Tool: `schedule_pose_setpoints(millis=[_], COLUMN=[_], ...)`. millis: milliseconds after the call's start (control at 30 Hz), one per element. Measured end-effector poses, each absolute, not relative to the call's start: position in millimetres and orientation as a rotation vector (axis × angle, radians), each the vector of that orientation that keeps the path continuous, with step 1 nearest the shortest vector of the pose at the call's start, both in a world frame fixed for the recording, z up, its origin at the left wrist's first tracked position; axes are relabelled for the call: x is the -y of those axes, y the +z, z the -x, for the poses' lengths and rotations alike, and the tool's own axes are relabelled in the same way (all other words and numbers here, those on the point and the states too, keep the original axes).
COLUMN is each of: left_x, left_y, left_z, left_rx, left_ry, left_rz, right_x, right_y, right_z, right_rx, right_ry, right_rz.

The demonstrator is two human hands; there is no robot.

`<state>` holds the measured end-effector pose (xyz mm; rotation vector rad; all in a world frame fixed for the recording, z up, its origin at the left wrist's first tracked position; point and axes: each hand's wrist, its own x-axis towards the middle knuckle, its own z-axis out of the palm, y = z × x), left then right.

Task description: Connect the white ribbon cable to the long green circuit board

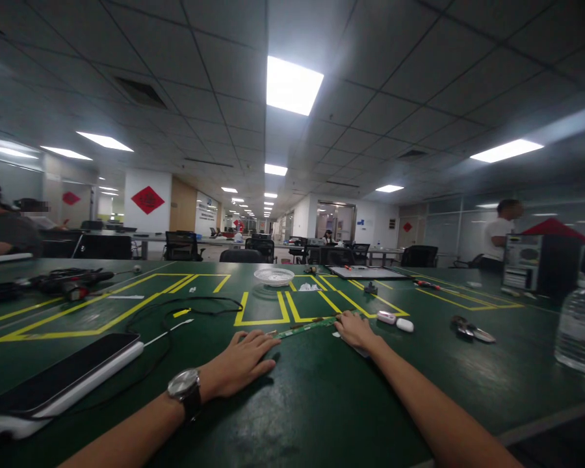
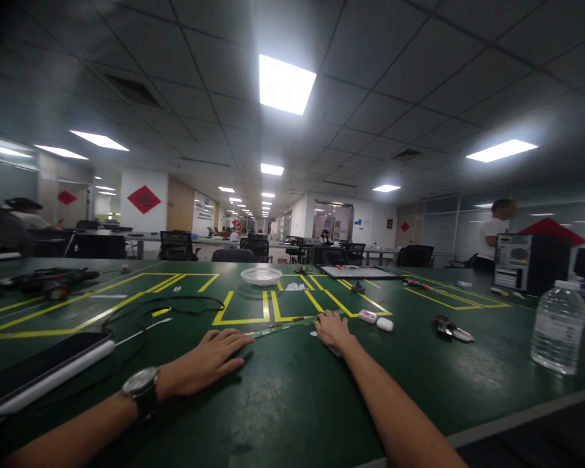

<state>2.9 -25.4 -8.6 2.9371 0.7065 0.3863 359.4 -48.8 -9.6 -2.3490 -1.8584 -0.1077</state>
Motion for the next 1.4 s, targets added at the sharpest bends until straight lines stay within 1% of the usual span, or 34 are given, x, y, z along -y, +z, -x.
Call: schedule_pose_setpoints(millis=[433,567,667,767,900,1033,1133,1267,1333,1400], left_x=[28.2,28.7,27.3,25.5,25.4,24.8,22.2,19.9,19.6,19.5], left_y=[-3.4,-3.5,-4.9,-4.7,0.2,3.6,1.6,-3.2,-5.5,-7.9], left_z=[-3.0,-3.3,-3.6,-4.4,-5.4,-5.0,-4.5,-4.5,-4.6,-4.8], left_rx=[-0.728,-0.73,-0.721,-0.706,-0.695,-0.725,-0.729,-0.729,-0.731,-0.737], left_ry=[0.37,0.395,0.423,0.497,0.623,0.682,0.681,0.61,0.542,0.474], left_rz=[-2.957,-2.961,-2.968,-2.982,-2.987,-2.989,-2.998,-2.994,-2.982,-2.967], right_x=[48.6,50.3,50.4,47.7,40.9,38.4,46.4,68.7,77.9,81.1], right_y=[-17.4,-9.6,-2.8,-0.7,-4.2,-6.4,-4.4,1.7,5.4,9.2], right_z=[-361.7,-363.5,-363.9,-359.0,-345.1,-325.7,-301.1,-256.8,-240.5,-236.5], right_rx=[1.871,1.906,1.913,1.928,2.033,2.223,2.401,2.545,2.589,2.582], right_ry=[0.077,0.064,-0.016,-0.11,-0.118,-0.04,0.102,0.276,0.326,0.315], right_rz=[2.413,2.363,2.323,2.293,2.23,2.001,1.682,1.26,1.124,1.087])
